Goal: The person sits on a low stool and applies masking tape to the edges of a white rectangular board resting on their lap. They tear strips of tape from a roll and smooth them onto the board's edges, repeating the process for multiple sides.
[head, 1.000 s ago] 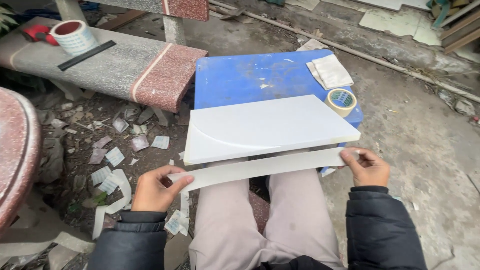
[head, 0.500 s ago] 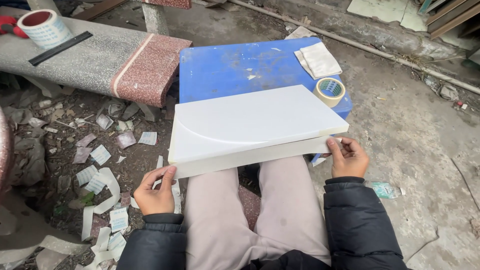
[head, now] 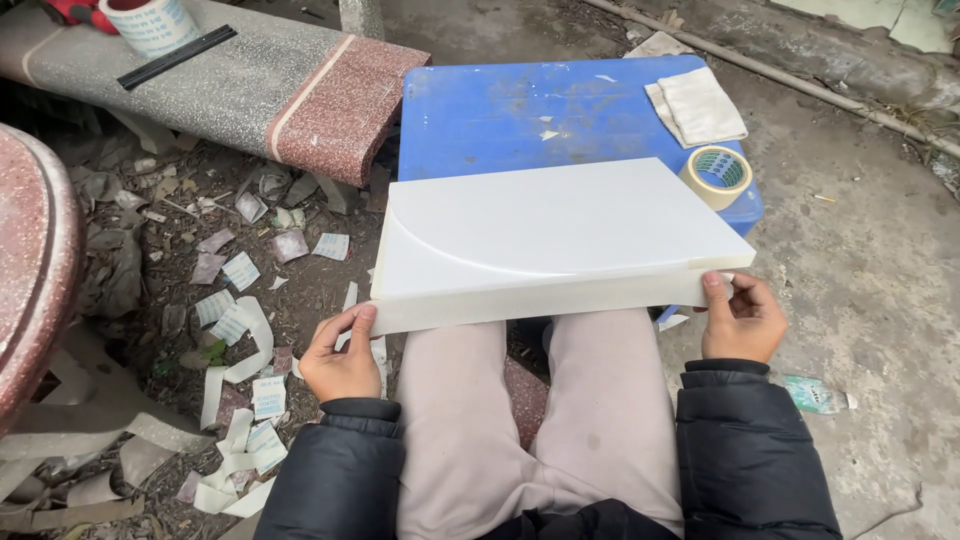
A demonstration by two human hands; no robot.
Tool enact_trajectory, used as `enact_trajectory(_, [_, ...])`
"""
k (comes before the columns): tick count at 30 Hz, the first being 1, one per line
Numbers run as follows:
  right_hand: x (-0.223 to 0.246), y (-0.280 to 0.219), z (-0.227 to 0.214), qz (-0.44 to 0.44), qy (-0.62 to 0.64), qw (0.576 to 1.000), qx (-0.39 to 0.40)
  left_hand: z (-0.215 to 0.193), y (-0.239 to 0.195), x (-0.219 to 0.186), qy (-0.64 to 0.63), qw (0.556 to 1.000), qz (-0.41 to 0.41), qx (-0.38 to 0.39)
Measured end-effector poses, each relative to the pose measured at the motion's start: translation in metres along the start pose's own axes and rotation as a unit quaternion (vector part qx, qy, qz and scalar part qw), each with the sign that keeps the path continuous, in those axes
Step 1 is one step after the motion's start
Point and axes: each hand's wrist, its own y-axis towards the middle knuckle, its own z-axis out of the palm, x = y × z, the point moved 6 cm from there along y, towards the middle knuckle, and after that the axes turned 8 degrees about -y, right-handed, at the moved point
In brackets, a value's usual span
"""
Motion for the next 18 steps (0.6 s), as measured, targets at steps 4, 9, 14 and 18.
enact_trajectory(4, [0.008, 0.003, -0.002, -0.007, -0.013, 1.0, -0.012, 0.007, -0.006, -0.018, 0.004, 1.0, 0.006, -0.007])
enact_trajectory(9, [0.021, -0.002, 0.0, -0.024, -0.032, 0.998, -0.04, 0.011, -0.009, -0.026, 0.045, 0.999, -0.012, -0.01])
enact_trajectory(14, [0.006, -0.001, 0.0, 0.0, -0.03, 0.998, -0.046, 0.011, -0.009, -0.013, 0.022, 0.999, -0.029, -0.011])
enact_trajectory(18, [-0.035, 0.005, -0.006, 0.006, -0.015, 0.999, -0.043, 0.001, -0.003, 0.0, 0.048, 0.999, 0.003, 0.0])
